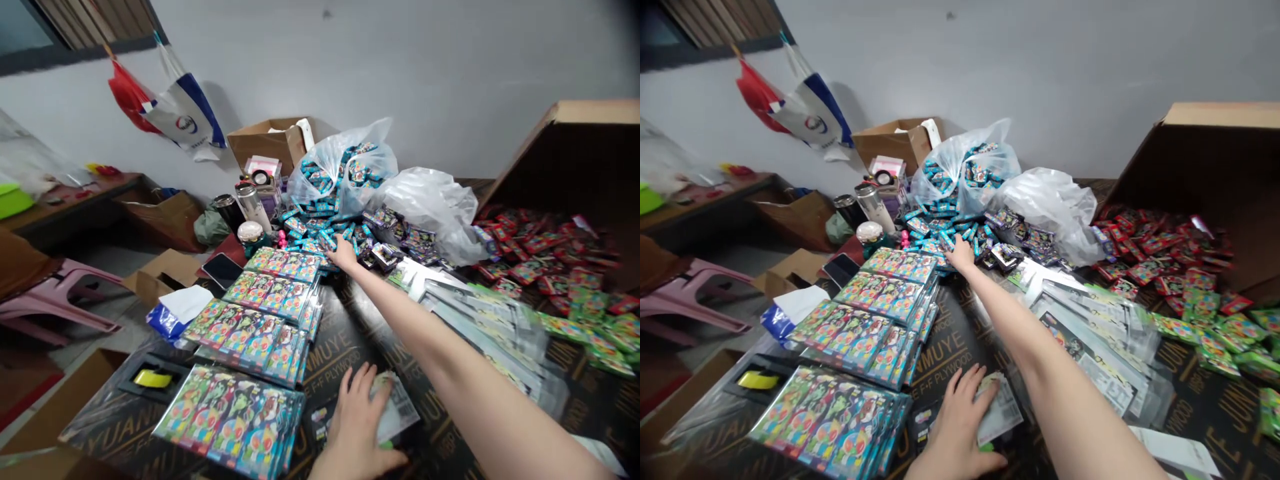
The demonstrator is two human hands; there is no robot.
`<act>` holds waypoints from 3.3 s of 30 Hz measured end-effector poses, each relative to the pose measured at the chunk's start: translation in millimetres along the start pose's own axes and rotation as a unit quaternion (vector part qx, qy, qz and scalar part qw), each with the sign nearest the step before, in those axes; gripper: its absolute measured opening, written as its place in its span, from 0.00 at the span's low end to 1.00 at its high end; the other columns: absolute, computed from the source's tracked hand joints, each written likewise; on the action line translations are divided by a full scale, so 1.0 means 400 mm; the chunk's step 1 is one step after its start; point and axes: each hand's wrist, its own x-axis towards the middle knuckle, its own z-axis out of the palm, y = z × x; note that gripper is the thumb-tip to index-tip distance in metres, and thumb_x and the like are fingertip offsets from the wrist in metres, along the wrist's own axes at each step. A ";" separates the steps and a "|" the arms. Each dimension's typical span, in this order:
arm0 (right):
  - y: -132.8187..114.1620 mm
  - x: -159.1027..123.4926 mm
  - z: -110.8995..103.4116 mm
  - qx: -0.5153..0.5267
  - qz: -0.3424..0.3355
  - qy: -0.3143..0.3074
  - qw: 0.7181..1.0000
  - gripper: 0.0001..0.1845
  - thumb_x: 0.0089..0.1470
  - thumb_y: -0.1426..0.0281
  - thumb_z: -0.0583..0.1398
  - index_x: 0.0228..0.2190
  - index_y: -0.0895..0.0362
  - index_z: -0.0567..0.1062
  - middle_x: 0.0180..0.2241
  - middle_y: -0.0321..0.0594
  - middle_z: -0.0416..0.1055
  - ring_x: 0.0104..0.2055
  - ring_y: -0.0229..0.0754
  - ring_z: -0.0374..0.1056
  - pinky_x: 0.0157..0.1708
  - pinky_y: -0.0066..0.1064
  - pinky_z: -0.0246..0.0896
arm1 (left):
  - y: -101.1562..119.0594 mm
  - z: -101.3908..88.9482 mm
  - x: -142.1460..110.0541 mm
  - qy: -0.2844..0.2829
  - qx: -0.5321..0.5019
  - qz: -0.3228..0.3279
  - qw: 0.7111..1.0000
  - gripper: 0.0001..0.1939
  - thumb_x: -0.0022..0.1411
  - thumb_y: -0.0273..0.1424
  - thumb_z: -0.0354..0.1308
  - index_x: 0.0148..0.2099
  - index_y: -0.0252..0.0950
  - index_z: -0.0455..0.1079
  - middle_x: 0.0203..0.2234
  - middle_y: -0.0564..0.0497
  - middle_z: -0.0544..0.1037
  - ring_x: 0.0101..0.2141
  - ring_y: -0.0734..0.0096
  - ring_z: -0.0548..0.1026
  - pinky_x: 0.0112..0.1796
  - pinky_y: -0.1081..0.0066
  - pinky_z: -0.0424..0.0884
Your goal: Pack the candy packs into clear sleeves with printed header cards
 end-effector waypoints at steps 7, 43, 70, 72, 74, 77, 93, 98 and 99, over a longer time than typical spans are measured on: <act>0.211 -0.170 -0.101 0.098 -0.055 -0.030 0.993 0.20 0.43 0.66 0.59 0.41 0.55 0.66 0.33 0.38 0.69 0.35 0.44 0.65 0.36 0.34 0.59 | 0.013 0.041 -0.008 -0.070 -0.023 0.099 0.992 0.45 0.39 0.42 0.64 0.60 0.45 0.51 0.56 0.44 0.59 0.53 0.54 0.59 0.54 0.51 0.51; 0.248 -0.894 -0.348 0.122 -0.264 -0.017 0.957 0.48 0.37 0.64 0.63 0.57 0.50 0.48 0.56 0.45 0.54 0.56 0.52 0.52 0.54 0.45 0.44 | 0.254 0.064 -0.024 0.075 -0.662 -0.209 0.716 0.14 0.45 0.35 0.63 0.32 0.30 0.70 0.22 0.52 0.74 0.21 0.78 0.71 0.23 0.77 0.66; 0.404 -0.929 -0.329 0.080 -0.179 -0.055 0.979 0.59 0.31 0.49 0.64 0.59 0.52 0.42 0.58 0.49 0.51 0.61 0.55 0.44 0.57 0.50 0.28 | 0.145 0.024 -0.041 0.038 0.041 0.092 0.994 0.51 0.44 0.33 0.59 0.64 0.39 0.32 0.51 0.46 0.64 0.52 0.60 0.61 0.56 0.53 0.43; 0.389 -0.939 -0.328 0.079 -0.162 0.005 0.984 0.58 0.33 0.50 0.64 0.59 0.53 0.41 0.57 0.49 0.52 0.61 0.55 0.42 0.57 0.51 0.27 | 0.143 0.017 -0.037 0.060 0.031 0.069 0.995 0.51 0.43 0.33 0.60 0.64 0.39 0.32 0.50 0.46 0.64 0.52 0.58 0.61 0.55 0.53 0.46; 0.371 -0.945 -0.326 0.098 -0.163 0.014 0.982 0.50 0.42 0.53 0.61 0.59 0.52 0.40 0.53 0.46 0.60 0.58 0.52 0.50 0.57 0.50 0.26 | 0.137 0.013 -0.031 0.072 0.020 0.059 0.995 0.52 0.42 0.33 0.61 0.64 0.38 0.33 0.51 0.45 0.63 0.52 0.57 0.60 0.55 0.54 0.48; 0.351 -0.896 -0.323 0.113 -0.186 -0.012 0.976 0.37 0.51 0.58 0.55 0.58 0.50 0.45 0.45 0.41 0.68 0.50 0.48 0.61 0.57 0.48 0.31 | 0.120 0.016 -0.016 0.071 0.016 0.056 0.996 0.52 0.41 0.32 0.62 0.64 0.38 0.35 0.51 0.44 0.62 0.52 0.55 0.60 0.53 0.54 0.52; 0.284 -0.120 -0.213 -0.123 -0.035 0.022 0.992 0.43 0.42 0.69 0.61 0.57 0.54 0.49 0.47 0.52 0.63 0.49 0.54 0.61 0.46 0.43 0.53 | 0.071 0.113 -0.053 -0.058 0.032 0.031 0.997 0.53 0.33 0.31 0.65 0.62 0.43 0.45 0.55 0.46 0.58 0.55 0.53 0.53 0.56 0.50 0.43; 0.310 -0.210 -0.277 0.015 -0.170 0.008 0.985 0.40 0.40 0.69 0.60 0.55 0.53 0.52 0.46 0.39 0.66 0.44 0.46 0.66 0.44 0.33 0.58 | 0.089 0.048 -0.001 0.061 -0.017 -0.007 0.998 0.51 0.40 0.40 0.65 0.63 0.43 0.42 0.60 0.43 0.48 0.58 0.51 0.50 0.54 0.51 0.53; 0.312 -0.244 -0.292 0.058 -0.221 -0.004 0.974 0.40 0.39 0.70 0.60 0.54 0.53 0.54 0.47 0.38 0.65 0.45 0.45 0.65 0.45 0.32 0.58 | 0.097 0.026 0.023 0.128 -0.011 -0.021 0.991 0.48 0.45 0.38 0.63 0.63 0.42 0.41 0.61 0.43 0.46 0.58 0.52 0.50 0.53 0.52 0.54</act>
